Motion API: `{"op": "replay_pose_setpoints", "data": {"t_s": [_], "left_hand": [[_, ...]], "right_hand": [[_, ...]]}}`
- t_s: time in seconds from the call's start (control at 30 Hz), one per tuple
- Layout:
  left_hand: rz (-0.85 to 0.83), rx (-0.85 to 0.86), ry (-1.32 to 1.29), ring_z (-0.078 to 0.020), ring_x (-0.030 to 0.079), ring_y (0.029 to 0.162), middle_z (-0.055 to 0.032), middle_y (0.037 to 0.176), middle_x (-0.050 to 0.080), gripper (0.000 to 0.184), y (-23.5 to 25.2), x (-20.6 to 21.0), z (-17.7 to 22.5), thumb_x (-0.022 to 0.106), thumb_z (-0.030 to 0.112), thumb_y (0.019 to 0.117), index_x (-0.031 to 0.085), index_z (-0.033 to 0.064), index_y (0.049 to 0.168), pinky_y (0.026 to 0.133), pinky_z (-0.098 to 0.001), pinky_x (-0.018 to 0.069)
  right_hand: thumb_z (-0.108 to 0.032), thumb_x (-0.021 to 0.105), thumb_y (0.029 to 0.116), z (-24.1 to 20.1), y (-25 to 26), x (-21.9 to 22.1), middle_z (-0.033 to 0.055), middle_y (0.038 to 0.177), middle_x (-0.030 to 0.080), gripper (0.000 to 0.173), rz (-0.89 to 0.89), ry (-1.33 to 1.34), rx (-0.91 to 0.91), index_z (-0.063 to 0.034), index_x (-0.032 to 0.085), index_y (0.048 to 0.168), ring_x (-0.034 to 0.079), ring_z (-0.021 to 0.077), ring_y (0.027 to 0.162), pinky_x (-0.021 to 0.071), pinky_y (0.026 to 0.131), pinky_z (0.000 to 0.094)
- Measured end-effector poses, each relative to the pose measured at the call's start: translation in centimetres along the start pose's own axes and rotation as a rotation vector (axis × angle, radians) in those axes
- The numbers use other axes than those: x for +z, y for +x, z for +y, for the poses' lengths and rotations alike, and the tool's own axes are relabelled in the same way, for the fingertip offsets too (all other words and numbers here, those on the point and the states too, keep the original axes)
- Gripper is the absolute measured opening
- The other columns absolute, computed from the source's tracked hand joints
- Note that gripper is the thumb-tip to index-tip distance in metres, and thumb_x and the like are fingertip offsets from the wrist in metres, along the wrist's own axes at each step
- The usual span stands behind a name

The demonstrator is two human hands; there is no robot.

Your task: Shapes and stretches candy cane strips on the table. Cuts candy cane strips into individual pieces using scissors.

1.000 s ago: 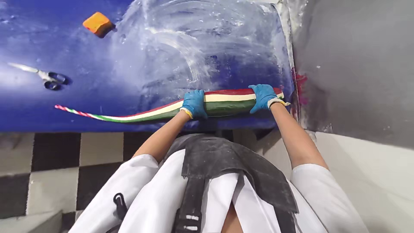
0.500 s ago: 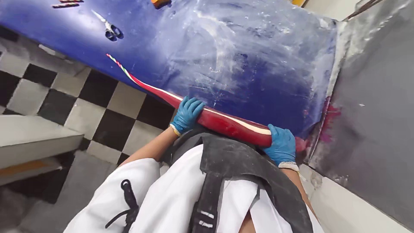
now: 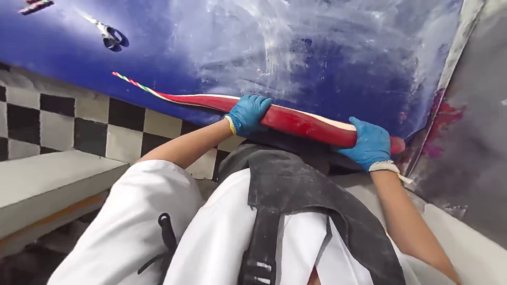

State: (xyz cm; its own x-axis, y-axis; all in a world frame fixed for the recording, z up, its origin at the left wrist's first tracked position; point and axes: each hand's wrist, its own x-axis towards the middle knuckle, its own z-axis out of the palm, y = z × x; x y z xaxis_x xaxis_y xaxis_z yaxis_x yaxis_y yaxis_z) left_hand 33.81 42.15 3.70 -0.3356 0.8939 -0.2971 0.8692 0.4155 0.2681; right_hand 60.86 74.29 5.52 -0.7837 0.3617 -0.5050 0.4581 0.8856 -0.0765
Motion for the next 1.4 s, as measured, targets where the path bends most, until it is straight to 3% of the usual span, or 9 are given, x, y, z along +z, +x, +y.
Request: {"op": "replay_pose_setpoints", "data": {"t_s": [0.07, 0.23, 0.37, 0.6, 0.77, 1.1, 1.23, 1.33, 1.4], "left_hand": [[-0.100, 0.076, -0.033, -0.0373, 0.063, 0.120, -0.0169, 0.133, 0.064, 0.101, 1.6, -1.0, 0.4, 0.078, 0.069, 0.0680, 0.051, 0.0090, 0.145, 0.098, -0.0579, 0.0512], [-0.251, 0.157, -0.088, -0.0369, 0.063, 0.121, -0.0164, 0.136, 0.062, 0.100, 4.1, -2.4, 2.3, 0.076, 0.070, 0.0713, 0.048, 0.0098, 0.147, 0.095, -0.0582, 0.0529], [-0.272, 0.146, -0.128, -0.0380, 0.063, 0.121, -0.0180, 0.135, 0.062, 0.098, 4.9, -2.2, 3.4, 0.072, 0.070, 0.0735, 0.049, 0.0086, 0.147, 0.095, -0.0585, 0.0523], [-0.295, 0.167, -0.122, -0.0390, 0.063, 0.119, -0.0211, 0.132, 0.063, 0.104, 6.6, -2.3, 6.2, 0.070, 0.073, 0.0724, 0.048, 0.0030, 0.146, 0.094, -0.0566, 0.0527], [-0.326, 0.160, -0.113, -0.0389, 0.061, 0.122, -0.0201, 0.138, 0.060, 0.106, 7.1, -2.4, 7.0, 0.073, 0.070, 0.0725, 0.044, 0.0047, 0.150, 0.095, -0.0565, 0.0523], [-0.232, 0.216, -0.168, -0.0363, 0.060, 0.123, -0.0153, 0.140, 0.060, 0.105, 7.2, -1.7, 6.5, 0.078, 0.064, 0.0679, 0.044, 0.0120, 0.152, 0.097, -0.0558, 0.0512], [-0.107, 0.254, -0.169, -0.0356, 0.062, 0.120, -0.0149, 0.135, 0.063, 0.106, 6.7, -1.1, 6.5, 0.076, 0.072, 0.0678, 0.047, 0.0119, 0.150, 0.097, -0.0547, 0.0512], [-0.005, 0.216, -0.169, -0.0352, 0.063, 0.117, -0.0149, 0.131, 0.065, 0.106, 5.6, -0.5, 6.3, 0.072, 0.077, 0.0675, 0.050, 0.0124, 0.148, 0.098, -0.0556, 0.0506], [0.001, 0.153, -0.187, -0.0381, 0.059, 0.123, -0.0177, 0.136, 0.061, 0.110, 4.1, -0.4, 5.3, 0.079, 0.071, 0.0668, 0.042, 0.0150, 0.155, 0.104, -0.0591, 0.0463]], "right_hand": [[-0.081, 0.081, 0.0545, -1.9, 0.8, -0.7, 0.0191, 0.145, 0.058, 0.126, -0.010, 0.011, -0.031, -0.0165, 0.042, 0.156, 0.055, 0.0397, 0.134, 0.0370, 0.114, 0.0612], [-0.085, 0.077, 0.0545, -4.6, 1.7, -1.2, 0.0163, 0.144, 0.059, 0.125, -0.040, 0.022, -0.027, -0.0163, 0.045, 0.154, 0.054, 0.0361, 0.135, 0.0368, 0.115, 0.0583], [-0.089, 0.071, 0.0535, -6.4, 2.3, -1.4, 0.0162, 0.141, 0.061, 0.125, -0.027, 0.012, -0.051, -0.0158, 0.047, 0.152, 0.056, 0.0360, 0.133, 0.0372, 0.115, 0.0572], [-0.085, 0.070, 0.0616, -11.3, 3.9, -2.3, 0.0151, 0.136, 0.064, 0.116, -0.016, 0.046, -0.186, -0.0149, 0.048, 0.151, 0.059, 0.0350, 0.127, 0.0404, 0.111, 0.0561], [-0.083, 0.070, 0.0632, -11.5, 4.3, -2.4, 0.0136, 0.139, 0.063, 0.113, -0.049, 0.052, -0.209, -0.0172, 0.047, 0.153, 0.059, 0.0335, 0.129, 0.0397, 0.112, 0.0548], [-0.089, 0.064, 0.0621, -11.1, 4.4, -1.5, 0.0141, 0.142, 0.063, 0.119, 0.047, 0.004, -0.232, -0.0146, 0.047, 0.153, 0.059, 0.0356, 0.130, 0.0419, 0.111, 0.0582], [-0.099, 0.054, 0.0607, -10.3, 4.3, -1.0, 0.0164, 0.146, 0.059, 0.127, 0.061, 0.015, -0.246, -0.0154, 0.044, 0.155, 0.057, 0.0367, 0.133, 0.0399, 0.113, 0.0598], [-0.092, 0.056, 0.0670, -10.4, 4.5, -1.3, 0.0171, 0.147, 0.058, 0.115, 0.023, 0.034, -0.222, -0.0196, 0.044, 0.155, 0.055, 0.0390, 0.134, 0.0402, 0.111, 0.0628], [-0.090, 0.038, 0.0794, -11.0, 4.6, -1.5, 0.0187, 0.146, 0.058, 0.104, 0.025, 0.020, -0.165, -0.0171, 0.047, 0.153, 0.056, 0.0405, 0.133, 0.0429, 0.107, 0.0644]]}}
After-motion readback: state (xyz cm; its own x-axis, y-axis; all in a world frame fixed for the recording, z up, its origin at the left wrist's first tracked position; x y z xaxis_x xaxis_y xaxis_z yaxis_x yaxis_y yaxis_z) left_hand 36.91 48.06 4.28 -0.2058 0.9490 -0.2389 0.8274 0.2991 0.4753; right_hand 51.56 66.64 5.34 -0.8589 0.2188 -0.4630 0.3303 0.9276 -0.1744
